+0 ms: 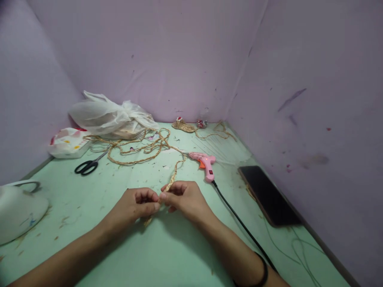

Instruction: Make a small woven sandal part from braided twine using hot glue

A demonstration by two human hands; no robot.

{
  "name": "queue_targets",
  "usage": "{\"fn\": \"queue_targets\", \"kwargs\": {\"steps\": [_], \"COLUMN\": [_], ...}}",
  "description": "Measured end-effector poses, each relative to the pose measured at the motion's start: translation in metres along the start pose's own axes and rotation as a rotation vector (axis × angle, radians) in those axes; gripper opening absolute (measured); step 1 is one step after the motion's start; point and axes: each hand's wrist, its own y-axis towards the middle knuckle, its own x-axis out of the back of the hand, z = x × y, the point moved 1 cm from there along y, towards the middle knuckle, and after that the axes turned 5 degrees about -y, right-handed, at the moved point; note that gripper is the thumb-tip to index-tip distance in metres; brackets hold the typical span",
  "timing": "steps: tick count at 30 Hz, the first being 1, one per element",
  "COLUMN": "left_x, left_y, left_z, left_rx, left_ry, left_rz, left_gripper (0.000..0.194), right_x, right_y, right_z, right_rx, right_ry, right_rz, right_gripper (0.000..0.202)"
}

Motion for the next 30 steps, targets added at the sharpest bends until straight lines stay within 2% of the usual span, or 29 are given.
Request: {"fn": "queue_targets", "kwargs": {"steps": [4,9,12,15,18,22,25,28,30], "left_x": [0.005,0.002,0.0,0.0,0.0,0.001,0.002,0.004,0.006], "left_y": [-0.001,-0.004,-0.008,-0.01,-0.01,-0.008,-0.007,-0.005,-0.004], "left_z": [0.002,0.001,0.0,0.0,0.003,0.008,0.01,0.009,0.006], "left_rx": [-0.025,-0.05,-0.151,-0.32,-0.418,-0.344,-0.343,-0.278,-0.216], "left_ry": [0.071,0.162,0.312,0.503,0.555,0.554,0.615,0.637,0.71], "left_rz": [0.072,-0.036,-0.084,-0.087,-0.107,-0.209,-0.242,-0.223,-0.197], "left_gripper": [0.031,0.03,0.024,0.023,0.024,0.018,0.016,0.019,0.021], "right_x": [0.003,0.001,-0.003,-0.007,-0.007,-0.003,-0.002,-0.003,-0.002], "right_y": [0.001,0.001,0.002,0.004,0.004,0.002,0.002,0.004,0.006], "right_z": [0.0,-0.003,-0.005,-0.008,-0.009,-0.007,-0.007,-0.01,-0.012], "right_rx": [0.0,0.053,0.072,0.088,0.1,0.09,0.063,0.046,0.006], "right_ry": [0.123,0.153,0.196,0.263,0.295,0.282,0.287,0.333,0.258], "right_rz": [-0.082,-0.03,-0.033,-0.057,-0.062,-0.084,-0.069,-0.062,-0.088], "right_gripper": [0.035,0.033,0.032,0.028,0.029,0.035,0.036,0.038,0.039]}}
